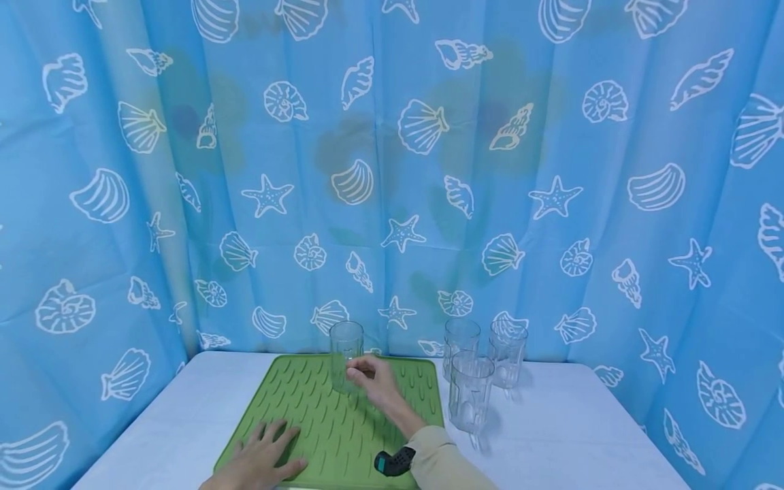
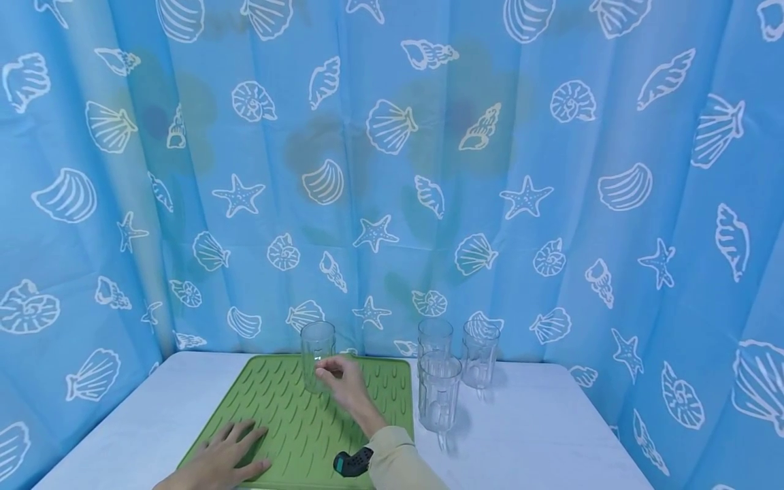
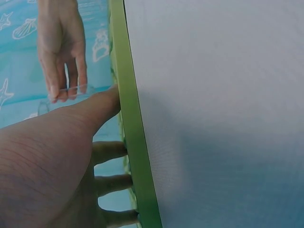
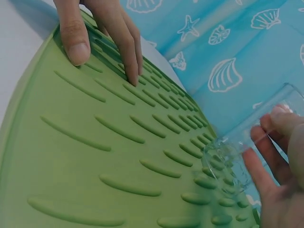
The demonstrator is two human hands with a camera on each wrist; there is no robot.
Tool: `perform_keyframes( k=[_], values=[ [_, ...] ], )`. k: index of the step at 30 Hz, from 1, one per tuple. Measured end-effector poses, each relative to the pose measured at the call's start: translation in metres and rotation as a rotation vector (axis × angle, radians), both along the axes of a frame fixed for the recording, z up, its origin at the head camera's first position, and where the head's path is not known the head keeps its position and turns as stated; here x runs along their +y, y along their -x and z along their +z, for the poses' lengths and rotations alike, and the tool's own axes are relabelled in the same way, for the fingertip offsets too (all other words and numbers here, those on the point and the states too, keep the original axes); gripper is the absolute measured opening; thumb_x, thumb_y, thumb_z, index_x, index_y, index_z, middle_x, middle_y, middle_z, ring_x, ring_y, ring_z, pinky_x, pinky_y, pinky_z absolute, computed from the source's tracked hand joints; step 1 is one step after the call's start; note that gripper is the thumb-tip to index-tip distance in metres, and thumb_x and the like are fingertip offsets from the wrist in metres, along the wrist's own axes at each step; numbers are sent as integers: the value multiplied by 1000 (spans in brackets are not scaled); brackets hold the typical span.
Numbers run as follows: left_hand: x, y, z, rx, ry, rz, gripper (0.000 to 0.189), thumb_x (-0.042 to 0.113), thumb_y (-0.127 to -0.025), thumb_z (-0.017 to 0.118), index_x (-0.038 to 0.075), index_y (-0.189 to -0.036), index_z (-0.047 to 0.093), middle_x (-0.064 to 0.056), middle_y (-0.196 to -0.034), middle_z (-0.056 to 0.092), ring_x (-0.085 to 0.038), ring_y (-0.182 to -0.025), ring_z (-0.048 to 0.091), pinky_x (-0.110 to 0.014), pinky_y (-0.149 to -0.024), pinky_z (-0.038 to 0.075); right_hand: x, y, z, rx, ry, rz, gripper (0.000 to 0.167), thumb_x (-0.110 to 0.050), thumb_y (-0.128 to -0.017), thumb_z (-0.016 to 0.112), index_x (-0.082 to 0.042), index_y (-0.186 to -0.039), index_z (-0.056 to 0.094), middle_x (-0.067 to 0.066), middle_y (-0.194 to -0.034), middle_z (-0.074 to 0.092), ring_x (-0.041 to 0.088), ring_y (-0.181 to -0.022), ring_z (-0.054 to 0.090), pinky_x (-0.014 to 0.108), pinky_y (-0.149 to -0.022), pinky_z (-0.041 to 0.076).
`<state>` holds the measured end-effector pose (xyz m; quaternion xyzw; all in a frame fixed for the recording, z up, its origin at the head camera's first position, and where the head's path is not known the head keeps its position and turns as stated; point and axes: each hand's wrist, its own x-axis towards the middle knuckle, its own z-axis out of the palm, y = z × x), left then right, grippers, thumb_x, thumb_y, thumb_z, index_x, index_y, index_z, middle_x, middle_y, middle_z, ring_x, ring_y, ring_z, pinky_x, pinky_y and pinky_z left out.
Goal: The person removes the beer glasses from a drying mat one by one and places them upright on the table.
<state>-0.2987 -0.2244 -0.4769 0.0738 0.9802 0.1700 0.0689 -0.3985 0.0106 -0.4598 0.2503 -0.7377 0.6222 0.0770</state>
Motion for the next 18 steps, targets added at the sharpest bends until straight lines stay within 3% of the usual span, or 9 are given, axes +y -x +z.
perform_keyframes(
  k=[5,8,18],
  values=[
    [0,-1,1,6,1,-5,76,63,-88,59,11,-142,51,-22,-151,40,-60,-138,26,-84,-101,22,5,8,-9,-29,30,107,22,-10,-99,58,6,-112,64,29,-108,66,44,-100,65,48,-85,62],
    [0,-2,2,10,0,-8,75,63,-88,59,11,-142,51,-22,-150,40,-60,-138,26,-84,-101,22,8,8,-8,-26,34,137,22,-10,-100,56,7,-113,63,30,-109,65,46,-101,64,55,-86,60],
    [-2,-1,1,2,-9,-12,76,62,-88,59,10,-142,51,-23,-150,39,-60,-138,26,-84,-101,23,17,1,-1,-22,-2,156,25,-15,-101,56,4,-116,63,27,-112,64,45,-103,63,55,-87,59]
  ],
)
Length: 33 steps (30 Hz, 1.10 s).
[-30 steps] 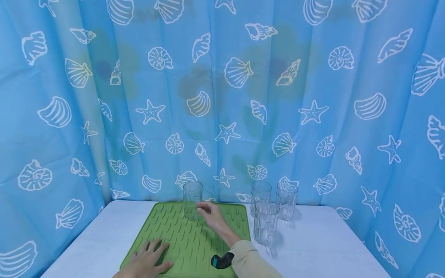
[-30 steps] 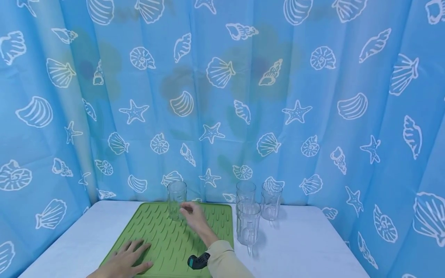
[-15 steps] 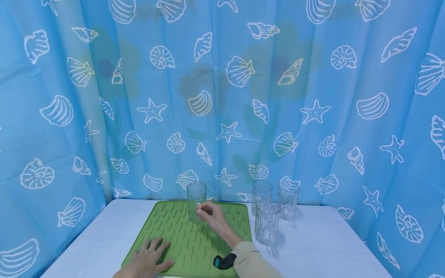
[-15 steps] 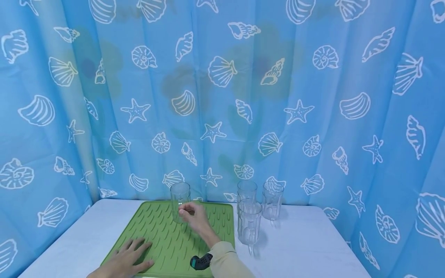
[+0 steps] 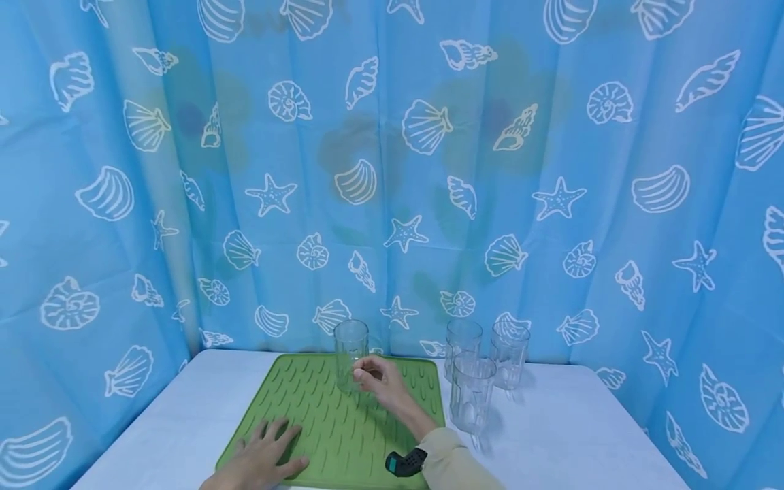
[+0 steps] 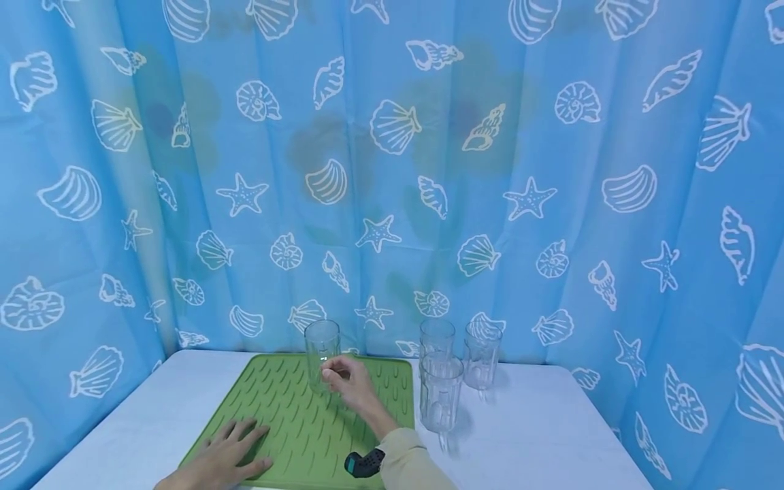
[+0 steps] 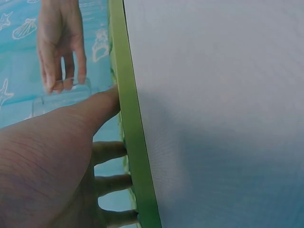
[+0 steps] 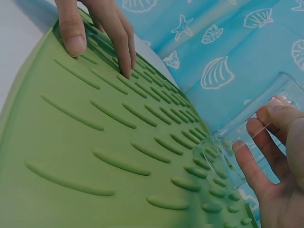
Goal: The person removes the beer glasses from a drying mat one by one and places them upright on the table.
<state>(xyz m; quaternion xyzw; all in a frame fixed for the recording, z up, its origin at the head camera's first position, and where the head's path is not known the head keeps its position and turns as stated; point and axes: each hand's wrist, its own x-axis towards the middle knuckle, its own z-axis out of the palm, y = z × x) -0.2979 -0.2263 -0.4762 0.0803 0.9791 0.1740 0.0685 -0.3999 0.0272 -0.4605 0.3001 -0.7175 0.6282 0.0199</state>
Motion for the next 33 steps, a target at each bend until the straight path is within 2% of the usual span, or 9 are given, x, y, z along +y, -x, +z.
perform_keyframes(
  k=[5,9,12,15,17,22,29,33],
  values=[
    [0,0,-2,5,-4,0,75,63,-88,59,11,-142,51,-23,-150,40,-60,-138,26,-84,-102,21,2,-1,1,-6,-6,-9,25,-16,-101,56,3,-116,63,26,-111,64,43,-103,63,57,-88,58],
    [0,0,-2,-13,-10,-1,73,62,-89,58,12,-142,51,-23,-150,41,-60,-138,27,-84,-103,19,4,0,2,-16,-15,-14,25,-17,-101,56,2,-116,63,25,-111,64,36,-102,65,55,-90,58],
    [0,0,-2,-31,-17,0,73,62,-89,58,13,-142,50,-23,-150,41,-59,-137,28,-84,-104,18,6,0,4,2,-4,-12,25,-15,-101,56,4,-116,63,25,-110,64,32,-100,66,55,-89,58],
    [0,1,-2,-41,-16,2,74,62,-88,58,13,-142,50,-22,-149,41,-60,-137,27,-84,-104,17,8,0,8,36,16,-11,24,-14,-101,55,5,-115,63,26,-107,64,36,-98,66,55,-86,59],
    [1,1,-1,-46,-11,5,74,63,-88,58,13,-142,51,-22,-149,41,-59,-137,28,-84,-104,18,9,0,11,51,28,-7,24,-13,-101,55,5,-114,63,28,-107,63,37,-97,66,51,-84,61],
    [0,0,-1,-29,-9,0,73,61,-88,60,13,-141,51,-22,-149,42,-59,-138,28,-83,-103,21,12,-2,16,55,34,-12,25,-15,-101,56,5,-114,63,28,-106,63,27,-95,68,38,-81,63],
    [-1,0,-2,-18,-8,1,76,63,-88,58,12,-143,50,-22,-151,40,-59,-139,26,-83,-105,19,14,-4,24,79,15,-22,24,-16,-101,56,4,-113,63,26,-106,64,41,-99,65,45,-82,63],
    [-1,1,-2,-13,-4,-1,74,62,-88,59,12,-142,51,-22,-150,41,-59,-138,27,-83,-104,20,15,-7,31,61,3,-41,20,-17,-100,57,-2,-112,65,23,-106,65,40,-101,65,39,-82,63]
  ],
)
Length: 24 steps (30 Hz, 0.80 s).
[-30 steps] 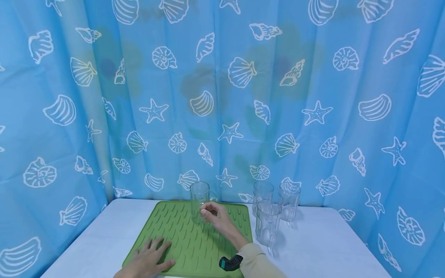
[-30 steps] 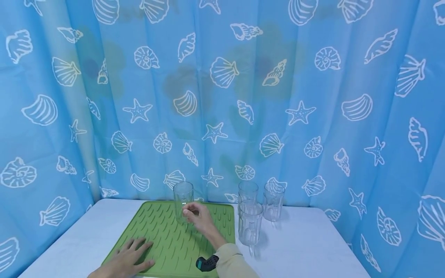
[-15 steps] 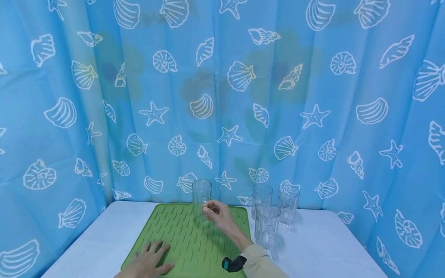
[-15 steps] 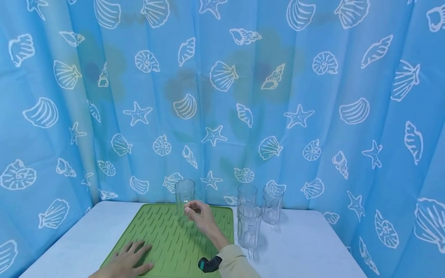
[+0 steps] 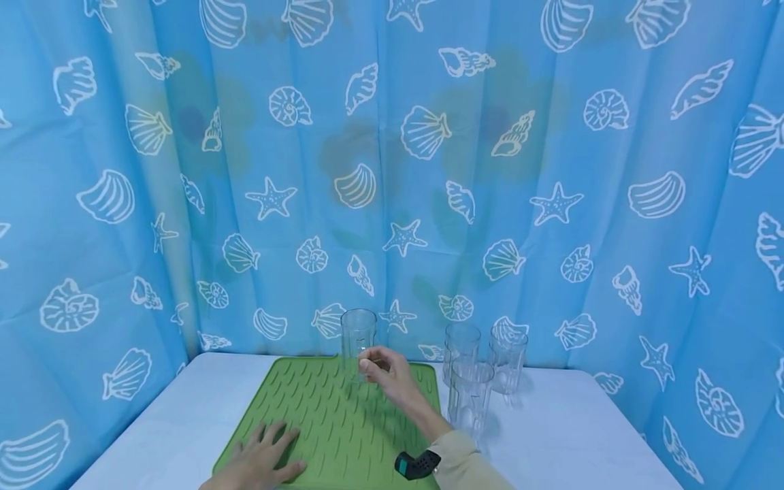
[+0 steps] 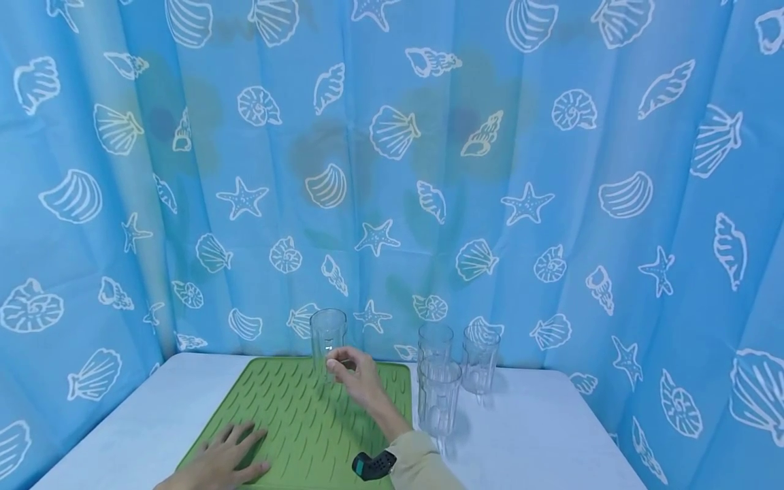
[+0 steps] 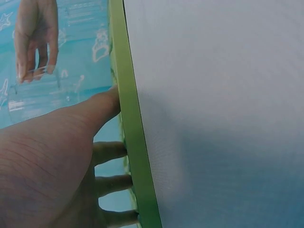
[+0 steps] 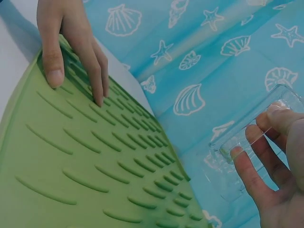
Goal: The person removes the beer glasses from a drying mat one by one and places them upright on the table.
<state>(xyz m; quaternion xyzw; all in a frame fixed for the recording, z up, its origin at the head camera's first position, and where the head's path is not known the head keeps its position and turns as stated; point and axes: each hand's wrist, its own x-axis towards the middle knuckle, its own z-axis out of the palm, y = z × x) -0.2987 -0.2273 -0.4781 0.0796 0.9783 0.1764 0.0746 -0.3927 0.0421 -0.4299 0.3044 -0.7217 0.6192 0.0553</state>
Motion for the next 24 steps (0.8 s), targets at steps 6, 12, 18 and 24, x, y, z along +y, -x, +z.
perform_keyframes(
  k=[6,12,18,24],
  values=[
    [1,-1,2,-12,-3,-5,71,60,-89,59,13,-141,51,-23,-149,41,-60,-137,27,-83,-103,19,5,-7,7,13,3,1,21,-19,-100,57,-3,-112,65,23,-106,64,34,-100,66,40,-84,63],
    [1,0,3,-35,2,-6,71,60,-89,59,12,-141,51,-23,-149,41,-60,-137,28,-83,-103,19,14,-13,14,35,-5,17,24,-17,-101,56,2,-115,63,24,-108,63,29,-100,66,37,-84,63],
    [0,1,3,-33,-8,-1,71,61,-89,58,13,-142,51,-22,-149,41,-59,-137,28,-84,-104,19,24,-21,19,67,-20,14,23,-17,-101,57,0,-114,64,24,-106,64,31,-98,66,40,-84,63],
    [0,2,0,-25,-3,6,71,61,-89,58,13,-140,52,-22,-148,43,-59,-137,29,-83,-103,22,33,-35,23,17,-10,-1,27,-24,-100,58,-3,-116,63,19,-109,64,18,-100,66,28,-86,62]
  ],
)
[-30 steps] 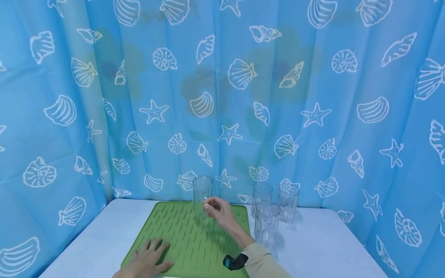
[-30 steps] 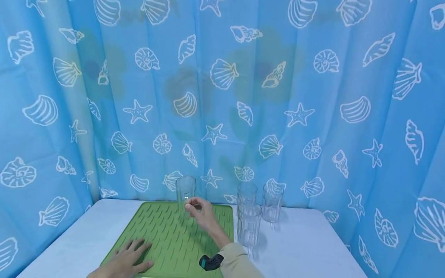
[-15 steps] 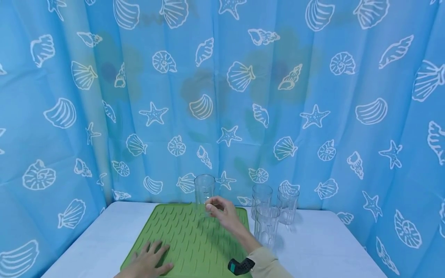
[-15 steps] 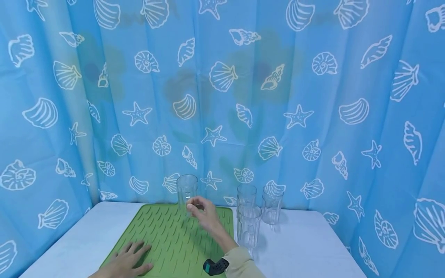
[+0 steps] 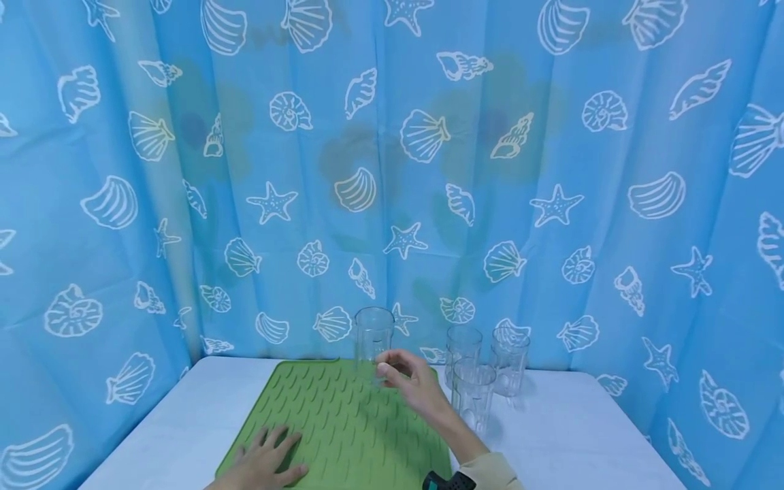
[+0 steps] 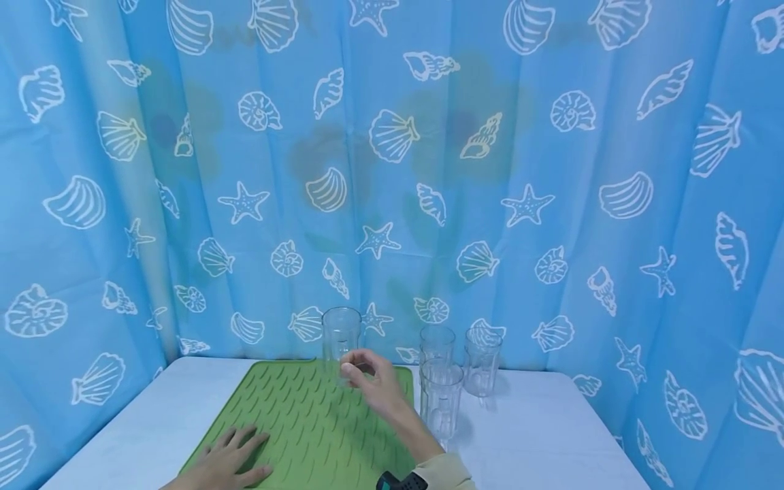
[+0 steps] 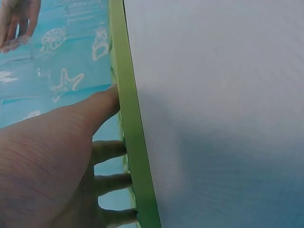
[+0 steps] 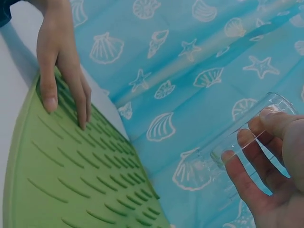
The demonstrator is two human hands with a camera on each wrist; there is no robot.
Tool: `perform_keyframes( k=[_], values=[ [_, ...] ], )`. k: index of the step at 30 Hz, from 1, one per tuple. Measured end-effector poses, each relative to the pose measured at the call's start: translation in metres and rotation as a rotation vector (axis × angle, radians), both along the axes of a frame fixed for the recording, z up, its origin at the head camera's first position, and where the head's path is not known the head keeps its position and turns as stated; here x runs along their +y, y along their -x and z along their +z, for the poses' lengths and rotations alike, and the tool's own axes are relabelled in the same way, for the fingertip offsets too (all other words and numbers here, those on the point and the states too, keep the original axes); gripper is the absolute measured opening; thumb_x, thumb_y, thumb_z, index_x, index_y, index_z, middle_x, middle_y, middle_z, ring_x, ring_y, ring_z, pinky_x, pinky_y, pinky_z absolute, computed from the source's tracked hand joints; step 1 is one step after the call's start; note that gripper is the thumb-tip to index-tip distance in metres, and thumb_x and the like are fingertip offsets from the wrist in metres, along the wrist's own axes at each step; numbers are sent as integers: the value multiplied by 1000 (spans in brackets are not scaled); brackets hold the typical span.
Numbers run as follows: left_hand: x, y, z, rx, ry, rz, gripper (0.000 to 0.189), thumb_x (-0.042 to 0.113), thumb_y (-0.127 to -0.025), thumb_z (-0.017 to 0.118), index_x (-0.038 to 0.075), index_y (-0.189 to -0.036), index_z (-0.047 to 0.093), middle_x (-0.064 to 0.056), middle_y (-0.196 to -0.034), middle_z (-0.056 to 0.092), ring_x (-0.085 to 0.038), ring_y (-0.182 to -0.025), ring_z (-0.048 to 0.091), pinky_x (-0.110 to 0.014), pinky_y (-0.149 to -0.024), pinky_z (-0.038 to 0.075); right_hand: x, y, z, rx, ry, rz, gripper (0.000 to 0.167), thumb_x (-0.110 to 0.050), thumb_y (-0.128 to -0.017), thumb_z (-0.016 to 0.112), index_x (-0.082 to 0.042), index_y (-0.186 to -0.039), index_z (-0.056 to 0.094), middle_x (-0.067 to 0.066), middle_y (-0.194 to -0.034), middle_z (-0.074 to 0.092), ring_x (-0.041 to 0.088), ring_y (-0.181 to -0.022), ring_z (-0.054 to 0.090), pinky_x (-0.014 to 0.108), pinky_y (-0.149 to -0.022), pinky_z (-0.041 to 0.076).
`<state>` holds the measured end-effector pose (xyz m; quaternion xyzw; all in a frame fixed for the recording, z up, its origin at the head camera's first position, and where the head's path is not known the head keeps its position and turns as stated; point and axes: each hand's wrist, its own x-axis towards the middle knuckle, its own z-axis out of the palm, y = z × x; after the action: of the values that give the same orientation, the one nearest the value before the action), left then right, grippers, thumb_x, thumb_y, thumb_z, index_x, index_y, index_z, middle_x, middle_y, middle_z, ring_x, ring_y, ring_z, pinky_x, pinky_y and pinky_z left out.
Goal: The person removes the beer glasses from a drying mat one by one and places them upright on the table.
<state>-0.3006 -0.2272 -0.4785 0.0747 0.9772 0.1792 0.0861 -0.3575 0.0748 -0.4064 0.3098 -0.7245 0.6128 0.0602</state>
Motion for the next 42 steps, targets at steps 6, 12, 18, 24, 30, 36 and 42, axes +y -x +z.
perform_keyframes(
  k=[6,12,18,24,30,36,42],
  values=[
    [1,1,-1,19,11,-2,70,61,-89,58,13,-140,53,-21,-148,43,-58,-136,31,-83,-103,22,9,-9,0,90,2,-28,23,-21,-100,59,-2,-112,65,19,-102,66,14,-93,67,30,-82,63],
    [1,0,-1,9,1,-4,72,63,-89,58,13,-140,52,-21,-148,43,-58,-137,31,-83,-103,22,19,-18,0,105,9,-54,17,-20,-99,60,-7,-108,66,21,-101,67,13,-90,67,34,-82,63],
    [1,1,-1,-5,-12,-17,73,62,-90,57,12,-142,50,-22,-149,41,-59,-137,29,-83,-103,22,28,-26,1,104,38,-53,22,-20,-99,59,-1,-110,64,23,-103,65,14,-92,67,37,-83,63],
    [3,1,-1,-3,1,-14,72,62,-90,57,13,-142,50,-22,-149,41,-59,-137,29,-84,-103,21,34,-31,-3,31,78,-88,26,-21,-98,61,1,-110,64,19,-103,65,11,-91,68,36,-83,63],
    [4,-1,0,-4,6,-6,70,60,-90,58,13,-141,52,-22,-148,42,-59,-136,30,-83,-104,21,36,-33,-6,-59,170,-80,28,-23,-98,61,1,-113,62,21,-106,65,13,-92,68,34,-86,63],
    [4,0,1,-3,14,-7,71,61,-89,58,12,-140,52,-23,-147,43,-59,-136,31,-83,-104,21,36,-31,-7,-88,263,-31,28,-21,-100,57,4,-114,57,9,-104,65,12,-95,67,36,-90,61],
    [4,-2,3,10,19,-11,69,59,-89,59,11,-139,53,-23,-146,44,-60,-135,31,-83,-103,21,34,-33,-4,-203,391,-22,27,-24,-100,59,-2,-115,56,0,-105,64,11,-99,65,40,-96,59]
  ],
)
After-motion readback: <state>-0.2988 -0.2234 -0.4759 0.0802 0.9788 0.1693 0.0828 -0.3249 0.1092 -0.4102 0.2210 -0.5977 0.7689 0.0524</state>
